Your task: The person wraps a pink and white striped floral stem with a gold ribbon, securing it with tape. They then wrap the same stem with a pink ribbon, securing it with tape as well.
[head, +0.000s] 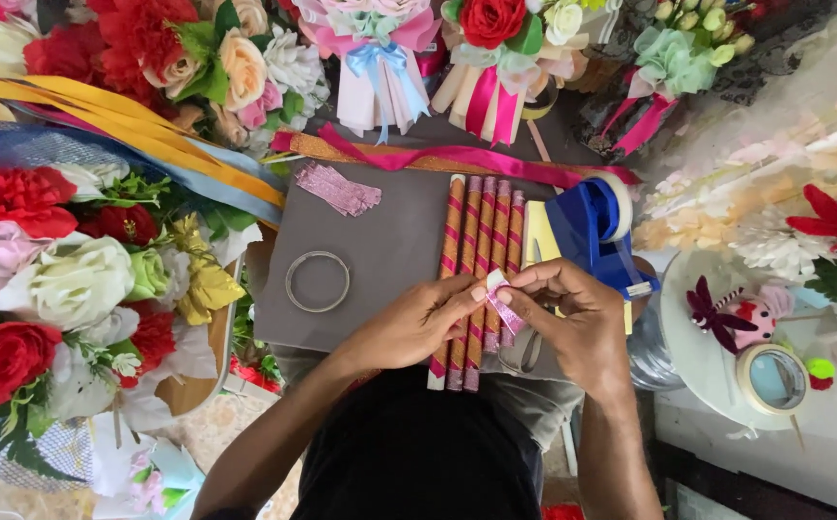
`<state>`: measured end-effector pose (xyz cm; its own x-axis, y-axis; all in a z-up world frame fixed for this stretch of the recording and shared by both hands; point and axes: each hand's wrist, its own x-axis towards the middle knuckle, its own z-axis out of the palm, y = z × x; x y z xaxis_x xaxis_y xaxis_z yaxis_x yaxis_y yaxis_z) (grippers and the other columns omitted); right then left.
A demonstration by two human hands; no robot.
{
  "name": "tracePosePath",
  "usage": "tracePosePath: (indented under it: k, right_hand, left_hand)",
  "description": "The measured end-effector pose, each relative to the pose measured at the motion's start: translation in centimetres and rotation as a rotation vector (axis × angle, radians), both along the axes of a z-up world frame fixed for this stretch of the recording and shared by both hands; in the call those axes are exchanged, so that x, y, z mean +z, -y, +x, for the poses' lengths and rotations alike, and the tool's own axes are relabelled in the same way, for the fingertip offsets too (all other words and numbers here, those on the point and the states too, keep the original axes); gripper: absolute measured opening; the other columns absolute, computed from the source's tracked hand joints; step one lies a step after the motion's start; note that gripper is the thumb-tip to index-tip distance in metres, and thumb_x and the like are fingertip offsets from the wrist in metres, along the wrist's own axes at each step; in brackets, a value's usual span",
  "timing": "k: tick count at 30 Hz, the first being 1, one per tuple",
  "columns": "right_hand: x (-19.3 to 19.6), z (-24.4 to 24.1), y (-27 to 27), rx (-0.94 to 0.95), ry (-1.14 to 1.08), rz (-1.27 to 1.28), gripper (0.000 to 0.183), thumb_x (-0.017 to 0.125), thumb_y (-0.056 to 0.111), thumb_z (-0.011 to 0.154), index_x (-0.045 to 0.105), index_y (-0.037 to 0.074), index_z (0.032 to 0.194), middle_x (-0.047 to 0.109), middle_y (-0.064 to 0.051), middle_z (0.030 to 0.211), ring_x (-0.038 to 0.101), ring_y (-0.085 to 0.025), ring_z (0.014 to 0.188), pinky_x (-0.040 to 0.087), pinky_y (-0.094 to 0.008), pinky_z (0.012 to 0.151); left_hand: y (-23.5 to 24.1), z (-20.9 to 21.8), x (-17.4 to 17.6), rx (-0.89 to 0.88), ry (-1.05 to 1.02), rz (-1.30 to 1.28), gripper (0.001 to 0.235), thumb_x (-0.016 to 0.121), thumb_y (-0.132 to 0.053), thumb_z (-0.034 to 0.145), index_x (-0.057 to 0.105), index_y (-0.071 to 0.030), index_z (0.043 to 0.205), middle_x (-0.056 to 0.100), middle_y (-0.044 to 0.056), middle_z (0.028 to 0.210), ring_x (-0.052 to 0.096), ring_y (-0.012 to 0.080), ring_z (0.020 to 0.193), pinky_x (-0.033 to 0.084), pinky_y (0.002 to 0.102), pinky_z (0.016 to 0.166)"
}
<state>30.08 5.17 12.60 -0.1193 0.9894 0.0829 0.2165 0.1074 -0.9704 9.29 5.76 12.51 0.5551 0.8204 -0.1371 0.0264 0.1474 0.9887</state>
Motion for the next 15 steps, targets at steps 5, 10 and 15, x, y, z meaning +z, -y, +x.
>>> tracePosePath:
  k: [5,10,15]
  right_hand:
    - [0.1,0.0,0.0,0.004,0.002,-0.013,0.020,0.084,-0.001,0.082,0.074,-0.002,0.100,0.076,-0.013,0.075,0.067,-0.013,0.070,0.056,-0.028,0.065]
    - [-0.3,-0.1,0.1,-0.010,-0.008,-0.032,0.022,0.084,0.000,0.081,0.074,-0.002,0.100,0.075,-0.012,0.074,0.065,-0.012,0.071,0.055,-0.028,0.065]
    - [-0.6,-0.3,0.3,-0.006,-0.009,-0.065,0.023,0.084,0.000,0.081,0.074,-0.002,0.102,0.075,-0.014,0.073,0.064,-0.013,0.068,0.054,-0.028,0.063]
  left_hand:
    - [-0.2,-0.1,-0.1,-0.051,0.007,-0.053,0.045,0.039,-0.036,0.110,0.061,0.004,0.116,0.040,0.006,0.079,0.051,0.0218,0.075,0.058,0.044,0.074]
    - [-0.2,0.0,-2.7,-0.099,-0.058,0.030,0.044,0.044,-0.032,0.109,0.058,0.008,0.120,0.043,0.008,0.079,0.056,0.0257,0.076,0.058,0.051,0.076]
    - [-0.3,-0.2,-3.0,-0.092,-0.097,0.043,0.042,0.046,-0.033,0.108,0.060,0.005,0.117,0.051,0.016,0.078,0.066,0.0314,0.081,0.061,0.051,0.075]
